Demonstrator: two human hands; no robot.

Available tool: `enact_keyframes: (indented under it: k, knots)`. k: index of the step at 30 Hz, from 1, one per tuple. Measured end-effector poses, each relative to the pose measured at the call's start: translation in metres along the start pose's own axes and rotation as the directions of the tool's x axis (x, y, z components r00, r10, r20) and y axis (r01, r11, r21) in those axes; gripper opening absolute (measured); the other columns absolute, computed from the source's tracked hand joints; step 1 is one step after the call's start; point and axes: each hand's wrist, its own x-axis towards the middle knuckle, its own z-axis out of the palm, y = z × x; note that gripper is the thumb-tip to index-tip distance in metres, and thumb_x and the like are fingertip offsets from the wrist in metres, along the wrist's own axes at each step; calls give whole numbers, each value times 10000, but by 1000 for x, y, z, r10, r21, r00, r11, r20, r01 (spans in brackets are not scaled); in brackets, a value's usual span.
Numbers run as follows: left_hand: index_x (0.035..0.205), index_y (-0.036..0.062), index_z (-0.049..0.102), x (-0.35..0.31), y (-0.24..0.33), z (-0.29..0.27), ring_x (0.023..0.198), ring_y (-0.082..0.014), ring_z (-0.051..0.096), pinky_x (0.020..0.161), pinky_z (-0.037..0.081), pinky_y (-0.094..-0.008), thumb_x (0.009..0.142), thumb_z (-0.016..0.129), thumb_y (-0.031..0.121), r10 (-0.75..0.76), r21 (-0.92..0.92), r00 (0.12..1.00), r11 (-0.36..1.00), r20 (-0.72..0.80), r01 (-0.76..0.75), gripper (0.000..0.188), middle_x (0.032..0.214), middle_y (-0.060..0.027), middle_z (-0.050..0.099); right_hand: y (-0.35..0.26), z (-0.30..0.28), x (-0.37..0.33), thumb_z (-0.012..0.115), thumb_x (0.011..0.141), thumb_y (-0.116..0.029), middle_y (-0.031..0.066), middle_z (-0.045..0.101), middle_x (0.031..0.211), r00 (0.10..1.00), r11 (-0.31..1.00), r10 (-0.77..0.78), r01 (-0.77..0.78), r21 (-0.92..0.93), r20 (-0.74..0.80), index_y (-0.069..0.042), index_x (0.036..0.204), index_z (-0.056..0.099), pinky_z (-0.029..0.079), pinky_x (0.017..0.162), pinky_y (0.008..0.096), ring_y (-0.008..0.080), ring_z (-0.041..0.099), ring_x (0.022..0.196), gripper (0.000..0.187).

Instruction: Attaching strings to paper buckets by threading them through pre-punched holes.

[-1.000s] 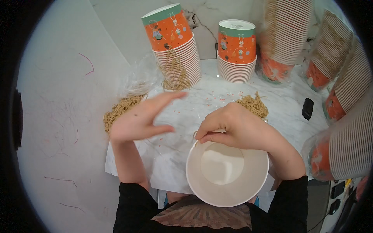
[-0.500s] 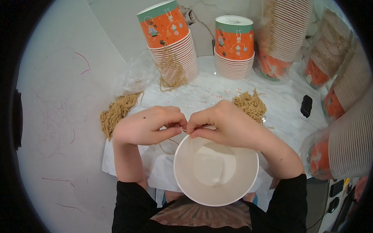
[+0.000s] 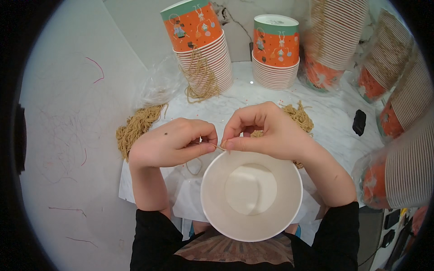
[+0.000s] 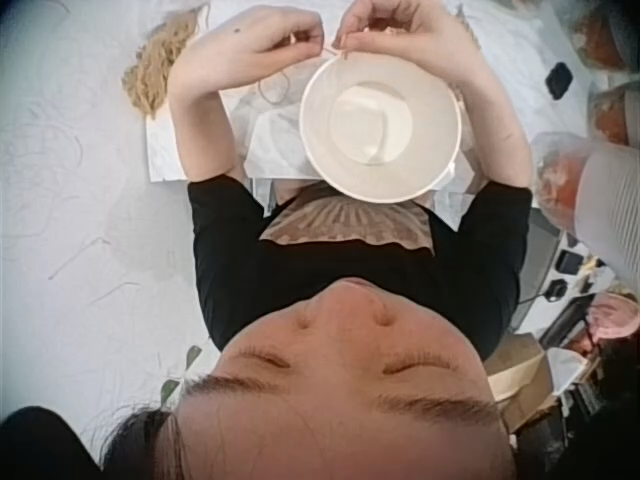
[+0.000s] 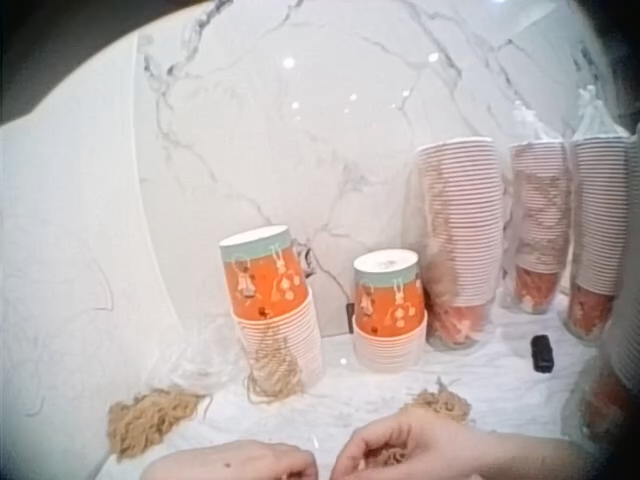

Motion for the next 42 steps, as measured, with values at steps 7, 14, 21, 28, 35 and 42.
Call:
enact_keyframes:
  k: [7,14,21,28,35,42]
  knots:
    - [927,24,625,3,4,1,656,-204,534,604,434,-336,916,683,135,44,2,993,999,-109,-44,125,774,-78,598,-4,-2,-1,778,870,-91,1,716,826,990,994,105,-100,51,-93,-1,916,737,498,689,212,49,628,738,109]
    - [929,46,648,3,8,-1,666,-151,502,593,404,-298,881,728,144,4,-2,985,1000,-175,-5,135,786,-47,565,-2,2,-3,720,890,-115,11,704,784,979,977,32,-73,-198,-204,12,924,729,489,648,230,51,606,695,132]
    - [964,48,660,7,12,4,672,-93,481,604,406,-257,892,721,119,33,-35,978,999,-207,-41,118,822,-9,567,-3,11,-7,688,915,-111,53,689,763,955,927,-153,48,-372,-256,14,949,683,488,633,262,111,637,697,130]
    - [938,11,644,16,12,8,662,-11,497,573,404,-200,917,696,54,-217,-368,958,920,-188,137,71,800,48,604,-3,10,-7,671,925,-117,60,691,776,948,904,-231,126,-408,-217,11,957,674,470,601,291,138,654,720,132]
    - [890,8,643,19,7,12,645,11,510,561,405,-175,886,725,28,-269,-459,947,873,-176,163,84,774,50,613,-2,8,-5,682,922,-125,65,696,789,958,912,-204,112,-395,-200,10,955,682,480,613,296,137,658,742,139]
    - [903,8,639,20,6,9,684,3,547,584,428,-172,866,737,18,-281,-458,948,869,-150,185,105,799,44,628,0,8,-5,695,887,-97,61,701,830,964,934,-184,110,-339,-193,11,961,679,503,679,294,137,661,784,132]
